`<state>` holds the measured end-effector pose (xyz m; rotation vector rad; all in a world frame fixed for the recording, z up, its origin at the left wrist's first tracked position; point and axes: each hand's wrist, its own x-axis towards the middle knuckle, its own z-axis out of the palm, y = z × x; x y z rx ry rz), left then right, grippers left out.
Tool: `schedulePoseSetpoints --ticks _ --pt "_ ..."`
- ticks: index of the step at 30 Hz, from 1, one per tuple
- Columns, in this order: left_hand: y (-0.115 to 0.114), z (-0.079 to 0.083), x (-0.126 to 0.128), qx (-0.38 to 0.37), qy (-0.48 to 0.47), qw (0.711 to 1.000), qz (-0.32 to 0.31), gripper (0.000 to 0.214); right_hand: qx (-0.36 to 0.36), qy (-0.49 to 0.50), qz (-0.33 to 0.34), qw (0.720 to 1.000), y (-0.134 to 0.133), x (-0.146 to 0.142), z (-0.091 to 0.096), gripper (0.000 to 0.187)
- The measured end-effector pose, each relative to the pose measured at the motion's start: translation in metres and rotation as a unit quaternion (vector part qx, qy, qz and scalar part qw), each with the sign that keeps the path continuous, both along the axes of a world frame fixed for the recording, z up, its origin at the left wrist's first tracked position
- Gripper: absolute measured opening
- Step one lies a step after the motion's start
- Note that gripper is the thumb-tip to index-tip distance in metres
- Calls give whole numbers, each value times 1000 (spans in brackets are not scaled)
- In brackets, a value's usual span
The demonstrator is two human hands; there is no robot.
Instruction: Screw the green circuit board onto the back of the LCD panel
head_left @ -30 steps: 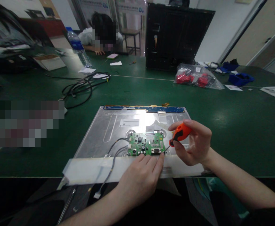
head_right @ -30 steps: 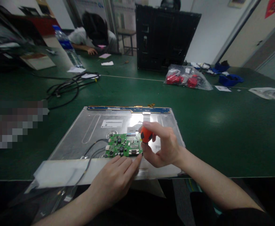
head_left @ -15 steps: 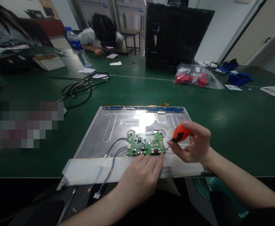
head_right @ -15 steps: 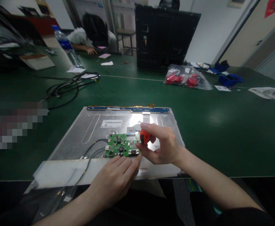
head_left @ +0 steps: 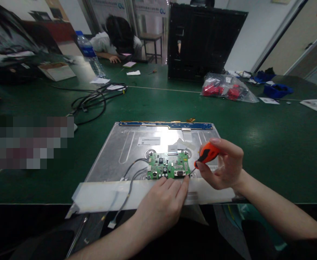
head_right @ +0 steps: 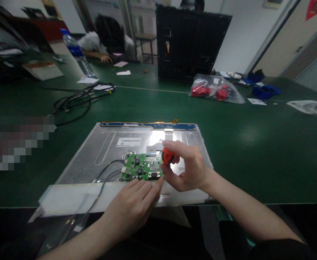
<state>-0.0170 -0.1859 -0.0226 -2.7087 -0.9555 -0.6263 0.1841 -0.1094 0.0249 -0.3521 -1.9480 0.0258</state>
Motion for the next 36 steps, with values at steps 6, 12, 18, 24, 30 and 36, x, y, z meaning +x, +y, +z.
schedulePoseSetpoints --ticks 6,12,18,24,30,36 --pt "-1 -1 -1 5 -3 1000 2 34 13 4 -16 1000 -1 0 1 81" --pt "-1 -1 0 3 1 1000 4 34 5 -1 -9 1000 0 -1 2 78" --pt "-2 -1 0 -4 5 1000 2 33 20 -8 11 1000 4 0 4 74" --pt "-2 1 0 -1 5 1000 1 32 17 -26 -22 999 0 1 5 73" --pt "-2 -1 -1 -10 17 1000 7 33 -40 -9 10 999 -3 3 0 77" --pt "-2 -2 0 -9 2 1000 3 34 -29 -14 28 999 1 2 0 75"
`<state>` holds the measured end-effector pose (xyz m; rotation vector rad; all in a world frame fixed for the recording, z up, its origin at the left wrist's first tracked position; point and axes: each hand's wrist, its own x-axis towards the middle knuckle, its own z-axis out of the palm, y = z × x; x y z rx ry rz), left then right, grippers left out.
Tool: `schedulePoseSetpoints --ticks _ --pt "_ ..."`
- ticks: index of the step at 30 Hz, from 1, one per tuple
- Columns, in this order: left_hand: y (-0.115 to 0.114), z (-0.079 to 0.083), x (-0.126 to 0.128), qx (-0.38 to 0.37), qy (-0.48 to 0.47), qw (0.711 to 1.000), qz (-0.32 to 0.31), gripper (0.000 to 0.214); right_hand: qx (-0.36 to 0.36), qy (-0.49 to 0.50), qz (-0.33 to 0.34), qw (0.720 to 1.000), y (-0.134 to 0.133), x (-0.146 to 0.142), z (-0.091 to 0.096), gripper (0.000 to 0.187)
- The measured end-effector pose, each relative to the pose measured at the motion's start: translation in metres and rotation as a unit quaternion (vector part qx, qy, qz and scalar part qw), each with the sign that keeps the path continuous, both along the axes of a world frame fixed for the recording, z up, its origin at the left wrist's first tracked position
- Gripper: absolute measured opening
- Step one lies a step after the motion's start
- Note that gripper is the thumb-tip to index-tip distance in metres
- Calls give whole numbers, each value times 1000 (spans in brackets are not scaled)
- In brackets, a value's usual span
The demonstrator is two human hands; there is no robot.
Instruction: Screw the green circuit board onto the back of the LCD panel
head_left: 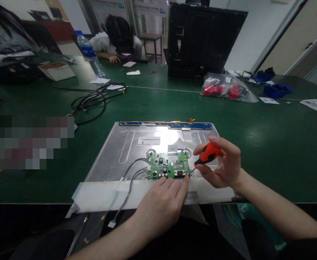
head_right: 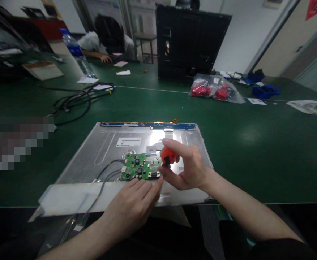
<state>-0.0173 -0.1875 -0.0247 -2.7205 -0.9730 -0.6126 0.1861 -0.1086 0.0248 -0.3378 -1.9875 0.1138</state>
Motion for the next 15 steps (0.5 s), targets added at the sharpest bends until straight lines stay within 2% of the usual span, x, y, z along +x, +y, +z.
schedulePoseSetpoints --ticks 5,15 --pt "0 2 0 9 -5 1000 -3 34 35 3 -32 999 2 -3 2 75" --pt "0 4 1 10 -5 1000 -2 34 38 5 -74 997 -2 -3 1 79"
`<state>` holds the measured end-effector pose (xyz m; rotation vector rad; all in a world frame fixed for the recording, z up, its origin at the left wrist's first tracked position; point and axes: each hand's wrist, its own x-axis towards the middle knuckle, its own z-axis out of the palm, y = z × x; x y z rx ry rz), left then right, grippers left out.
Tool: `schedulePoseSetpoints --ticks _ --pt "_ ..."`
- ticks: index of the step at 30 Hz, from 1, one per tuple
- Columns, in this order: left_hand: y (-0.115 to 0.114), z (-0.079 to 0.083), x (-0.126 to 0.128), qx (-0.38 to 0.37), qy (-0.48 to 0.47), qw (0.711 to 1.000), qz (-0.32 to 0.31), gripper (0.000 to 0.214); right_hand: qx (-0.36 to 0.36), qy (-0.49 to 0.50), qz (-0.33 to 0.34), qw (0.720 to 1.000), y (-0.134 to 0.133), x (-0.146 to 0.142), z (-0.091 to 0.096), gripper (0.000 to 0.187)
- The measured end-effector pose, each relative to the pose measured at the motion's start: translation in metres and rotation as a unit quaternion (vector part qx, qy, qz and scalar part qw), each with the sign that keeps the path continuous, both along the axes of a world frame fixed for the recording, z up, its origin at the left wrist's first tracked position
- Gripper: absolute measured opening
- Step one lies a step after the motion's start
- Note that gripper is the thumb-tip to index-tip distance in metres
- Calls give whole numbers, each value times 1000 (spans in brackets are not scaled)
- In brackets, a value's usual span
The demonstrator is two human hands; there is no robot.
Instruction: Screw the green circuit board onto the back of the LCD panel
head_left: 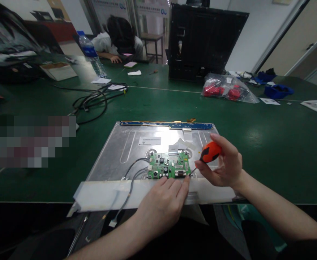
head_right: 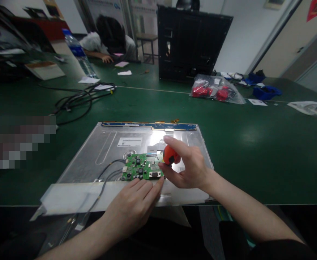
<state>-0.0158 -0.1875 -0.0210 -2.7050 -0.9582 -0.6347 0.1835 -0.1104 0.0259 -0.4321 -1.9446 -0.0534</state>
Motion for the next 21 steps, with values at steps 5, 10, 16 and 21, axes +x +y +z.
schedulePoseSetpoints --ticks 5,10,16,21 --pt "0 -1 -1 4 -4 1000 -3 35 -37 -5 25 999 -1 5 -5 85" --pt "1 -2 -2 3 -2 1000 -3 35 -48 4 41 998 1 4 -8 87" --pt "1 -1 -1 -2 -2 1000 -5 35 -48 26 84 995 2 5 -6 89" --pt "0 -2 -1 3 -6 1000 -6 33 -19 10 70 997 3 7 -5 81"
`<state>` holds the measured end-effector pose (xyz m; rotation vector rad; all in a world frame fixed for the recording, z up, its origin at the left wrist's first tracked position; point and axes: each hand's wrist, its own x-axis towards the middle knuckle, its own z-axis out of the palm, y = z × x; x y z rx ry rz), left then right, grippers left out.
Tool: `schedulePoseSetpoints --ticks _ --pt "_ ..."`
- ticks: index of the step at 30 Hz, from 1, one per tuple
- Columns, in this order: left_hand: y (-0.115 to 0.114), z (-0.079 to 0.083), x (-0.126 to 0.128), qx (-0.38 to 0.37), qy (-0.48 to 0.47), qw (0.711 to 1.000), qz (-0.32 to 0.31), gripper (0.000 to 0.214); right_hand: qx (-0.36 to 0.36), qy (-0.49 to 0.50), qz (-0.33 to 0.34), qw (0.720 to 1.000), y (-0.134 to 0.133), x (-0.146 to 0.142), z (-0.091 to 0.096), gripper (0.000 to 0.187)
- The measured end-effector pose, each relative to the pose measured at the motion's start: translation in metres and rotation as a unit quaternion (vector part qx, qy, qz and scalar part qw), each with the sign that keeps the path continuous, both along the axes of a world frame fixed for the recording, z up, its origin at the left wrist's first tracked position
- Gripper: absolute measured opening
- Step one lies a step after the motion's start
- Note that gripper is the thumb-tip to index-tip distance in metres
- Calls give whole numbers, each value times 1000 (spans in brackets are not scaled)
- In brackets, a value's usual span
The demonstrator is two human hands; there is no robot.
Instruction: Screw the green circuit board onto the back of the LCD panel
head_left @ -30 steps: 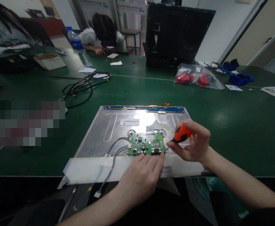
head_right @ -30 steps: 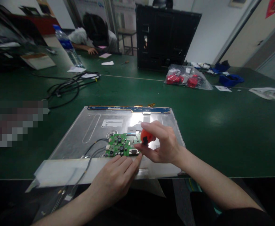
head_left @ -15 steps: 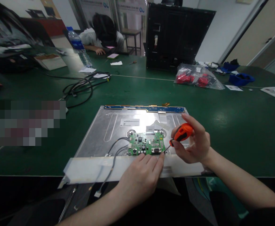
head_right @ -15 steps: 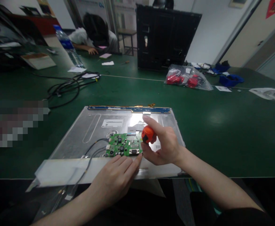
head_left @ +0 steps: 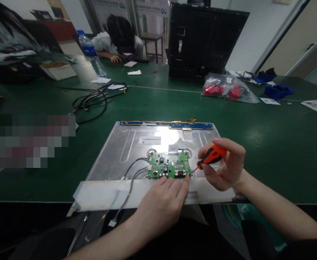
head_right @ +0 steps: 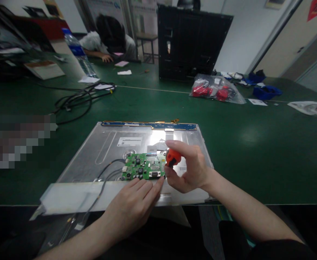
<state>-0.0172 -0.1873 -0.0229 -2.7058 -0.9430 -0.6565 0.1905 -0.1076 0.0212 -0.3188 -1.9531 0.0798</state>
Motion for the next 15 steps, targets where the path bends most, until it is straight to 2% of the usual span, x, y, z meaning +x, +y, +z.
schedulePoseSetpoints --ticks 6,15 --pt "0 0 0 1 5 1000 4 32 30 -18 -34 999 0 -4 4 82" --pt "0 -1 0 1 6 1000 0 33 16 -12 -46 999 -3 -5 2 86"
